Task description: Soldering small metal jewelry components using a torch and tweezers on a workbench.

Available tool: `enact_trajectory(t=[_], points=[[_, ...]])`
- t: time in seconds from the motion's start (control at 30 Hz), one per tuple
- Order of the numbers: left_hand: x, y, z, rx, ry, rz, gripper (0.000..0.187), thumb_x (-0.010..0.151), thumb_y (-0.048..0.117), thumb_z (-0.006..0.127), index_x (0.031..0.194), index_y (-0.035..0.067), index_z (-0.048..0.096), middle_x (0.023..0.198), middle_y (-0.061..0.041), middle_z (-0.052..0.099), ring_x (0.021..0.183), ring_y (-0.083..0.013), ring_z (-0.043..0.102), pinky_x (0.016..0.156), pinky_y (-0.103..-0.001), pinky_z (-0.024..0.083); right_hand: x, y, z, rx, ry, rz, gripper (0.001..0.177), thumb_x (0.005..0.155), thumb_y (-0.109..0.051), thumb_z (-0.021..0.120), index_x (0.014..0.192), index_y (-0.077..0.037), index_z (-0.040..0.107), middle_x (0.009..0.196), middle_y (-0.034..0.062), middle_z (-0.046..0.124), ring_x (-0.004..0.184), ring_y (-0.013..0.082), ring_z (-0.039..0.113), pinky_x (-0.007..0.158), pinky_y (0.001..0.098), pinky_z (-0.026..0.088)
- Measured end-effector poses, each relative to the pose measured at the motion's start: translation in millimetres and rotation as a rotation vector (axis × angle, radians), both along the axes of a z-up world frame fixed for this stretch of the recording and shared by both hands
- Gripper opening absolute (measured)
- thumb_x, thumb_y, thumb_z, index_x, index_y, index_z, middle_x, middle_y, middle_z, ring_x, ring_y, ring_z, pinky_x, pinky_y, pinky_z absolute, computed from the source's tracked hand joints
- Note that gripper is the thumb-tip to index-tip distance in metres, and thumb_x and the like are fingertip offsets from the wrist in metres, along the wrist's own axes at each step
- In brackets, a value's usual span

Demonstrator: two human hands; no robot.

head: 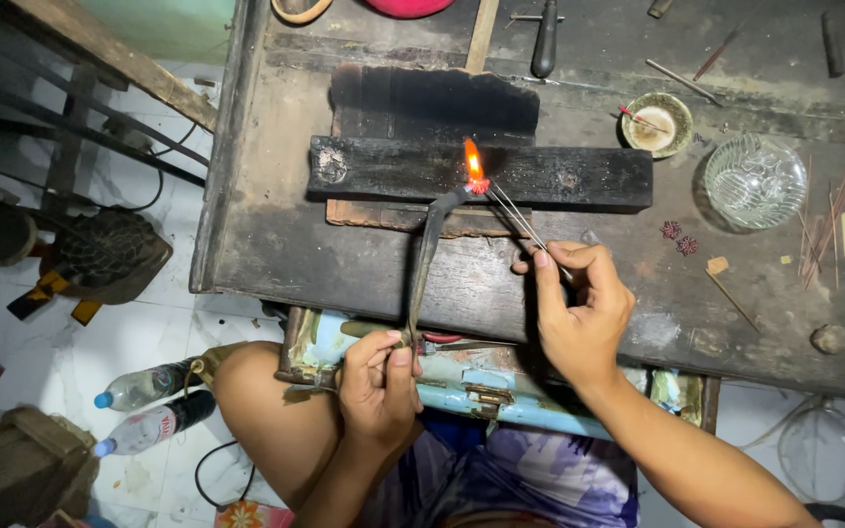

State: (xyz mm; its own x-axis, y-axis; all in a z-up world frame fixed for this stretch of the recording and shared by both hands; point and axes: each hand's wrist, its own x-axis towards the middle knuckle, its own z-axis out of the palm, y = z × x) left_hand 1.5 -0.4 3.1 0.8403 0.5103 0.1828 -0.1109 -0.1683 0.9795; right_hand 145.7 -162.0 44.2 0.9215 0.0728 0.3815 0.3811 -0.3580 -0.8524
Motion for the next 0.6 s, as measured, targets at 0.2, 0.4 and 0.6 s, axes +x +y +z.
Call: enact_trajectory(t=[0.2,0.4,0.6], points=[[-0.9,0.9,0.5,0.008,0.011,-0.013,0.02,0.103,0.015,0.054,0.119,0.004,0.054,0.073,-0.012,0.066,0.035,-0.011,0.054,0.035,-0.02,0.046,-0.1,-0.2,1.2,-0.01,-0.012,0.001,0.013,0.102,-0.001,0.066,0.095,-0.003,0.056,0.099,0.0142,0.074,0.089,0.0216,0.077,0.082,0.0305,0.057],[0.4,-0.6,-0.5,-0.014,-0.009,-0.001,0.018,0.103,0.013,0.055,0.118,0.003,0.054,0.072,-0.012,0.066,0.034,-0.0113,0.053,0.034,-0.02,0.045,0.8,-1.8,-3.1,-0.037,-0.023,-0.017,0.012,0.101,-0.002,0.068,0.095,-0.002,0.057,0.099,0.0141,0.075,0.09,0.0215,0.074,0.084,0.0325,0.056],[0.3,-2.1,-0.6,-0.033,0.003,0.017,0.019,0.103,0.014,0.055,0.118,0.003,0.054,0.071,-0.012,0.065,0.033,-0.0114,0.052,0.035,-0.02,0.044,-0.1,0.7,3.0,-0.034,-0.014,-0.002,0.011,0.102,-0.002,0.066,0.097,-0.003,0.057,0.094,0.0126,0.076,0.092,0.0212,0.075,0.087,0.0325,0.057]])
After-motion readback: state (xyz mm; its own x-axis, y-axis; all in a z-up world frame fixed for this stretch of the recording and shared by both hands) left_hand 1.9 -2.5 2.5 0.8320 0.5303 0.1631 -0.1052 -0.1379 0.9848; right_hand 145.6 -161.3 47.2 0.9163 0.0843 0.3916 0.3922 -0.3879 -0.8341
